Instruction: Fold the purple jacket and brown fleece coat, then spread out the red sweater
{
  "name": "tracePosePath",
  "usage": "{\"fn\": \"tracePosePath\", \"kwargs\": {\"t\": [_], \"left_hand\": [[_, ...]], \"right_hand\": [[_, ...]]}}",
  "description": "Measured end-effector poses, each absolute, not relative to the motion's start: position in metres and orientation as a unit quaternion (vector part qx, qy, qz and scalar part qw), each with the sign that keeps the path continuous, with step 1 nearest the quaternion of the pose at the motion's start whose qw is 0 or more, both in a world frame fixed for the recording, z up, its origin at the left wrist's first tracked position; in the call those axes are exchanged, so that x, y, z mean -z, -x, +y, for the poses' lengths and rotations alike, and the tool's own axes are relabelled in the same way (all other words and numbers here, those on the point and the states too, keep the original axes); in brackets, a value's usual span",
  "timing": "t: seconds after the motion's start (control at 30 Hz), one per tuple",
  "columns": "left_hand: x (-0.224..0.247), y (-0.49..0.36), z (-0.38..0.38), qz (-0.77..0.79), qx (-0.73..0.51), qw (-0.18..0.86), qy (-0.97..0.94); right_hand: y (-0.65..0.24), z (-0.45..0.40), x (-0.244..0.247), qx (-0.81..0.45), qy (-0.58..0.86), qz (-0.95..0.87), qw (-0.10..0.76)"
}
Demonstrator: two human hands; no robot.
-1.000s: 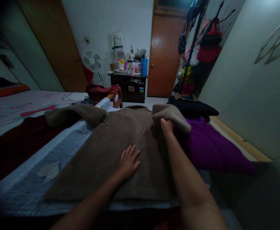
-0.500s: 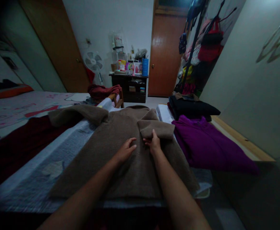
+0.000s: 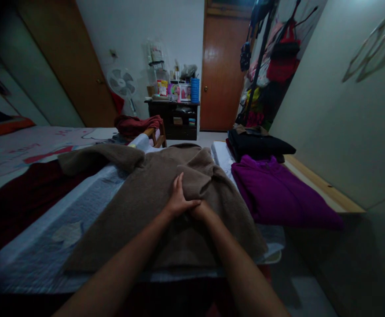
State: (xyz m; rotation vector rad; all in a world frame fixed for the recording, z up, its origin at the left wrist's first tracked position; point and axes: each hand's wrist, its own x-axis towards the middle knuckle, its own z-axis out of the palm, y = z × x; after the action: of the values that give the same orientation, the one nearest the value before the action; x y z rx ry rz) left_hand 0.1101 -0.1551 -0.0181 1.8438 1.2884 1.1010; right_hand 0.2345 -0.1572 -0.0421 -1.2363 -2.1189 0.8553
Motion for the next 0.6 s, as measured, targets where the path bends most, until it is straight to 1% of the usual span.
{"fn": "tracePosePath", "kwargs": {"t": [0.07, 0.13, 0.2, 0.27, 0.33, 0.37, 0.43, 0.5, 0.6], "left_hand": [[0.021, -0.111, -0.157, 0.507, -0.431, 0.272, -0.695], [0.025, -0.108, -0.156, 0.524, -0.446, 0.240, -0.685], [0.031, -0.103, -0.154, 0.535, -0.450, 0.218, -0.681], [0.037, -0.095, -0.152, 0.549, -0.436, 0.205, -0.682], [0.041, -0.088, -0.153, 0.570, -0.410, 0.202, -0.683], [0.043, -0.085, -0.153, 0.582, -0.394, 0.209, -0.680], [0.045, -0.081, -0.155, 0.603, -0.359, 0.249, -0.668], [0.045, -0.079, -0.157, 0.613, -0.332, 0.296, -0.653], [0.046, -0.075, -0.156, 0.613, -0.322, 0.331, -0.641]], "right_hand": [[-0.241, -0.167, 0.035, -0.282, 0.451, -0.803, 0.269], [-0.253, -0.176, 0.025, -0.257, 0.462, -0.819, 0.222], [-0.272, -0.183, 0.011, -0.205, 0.540, -0.797, 0.177], [-0.293, -0.189, -0.002, -0.096, 0.655, -0.730, 0.172], [-0.312, -0.193, -0.012, -0.040, 0.715, -0.675, 0.174], [-0.320, -0.195, -0.017, -0.017, 0.744, -0.649, 0.159], [-0.329, -0.197, -0.024, -0.014, 0.779, -0.618, 0.110], [-0.331, -0.200, -0.031, -0.045, 0.792, -0.605, 0.061], [-0.327, -0.204, -0.043, -0.109, 0.769, -0.629, 0.034]]}}
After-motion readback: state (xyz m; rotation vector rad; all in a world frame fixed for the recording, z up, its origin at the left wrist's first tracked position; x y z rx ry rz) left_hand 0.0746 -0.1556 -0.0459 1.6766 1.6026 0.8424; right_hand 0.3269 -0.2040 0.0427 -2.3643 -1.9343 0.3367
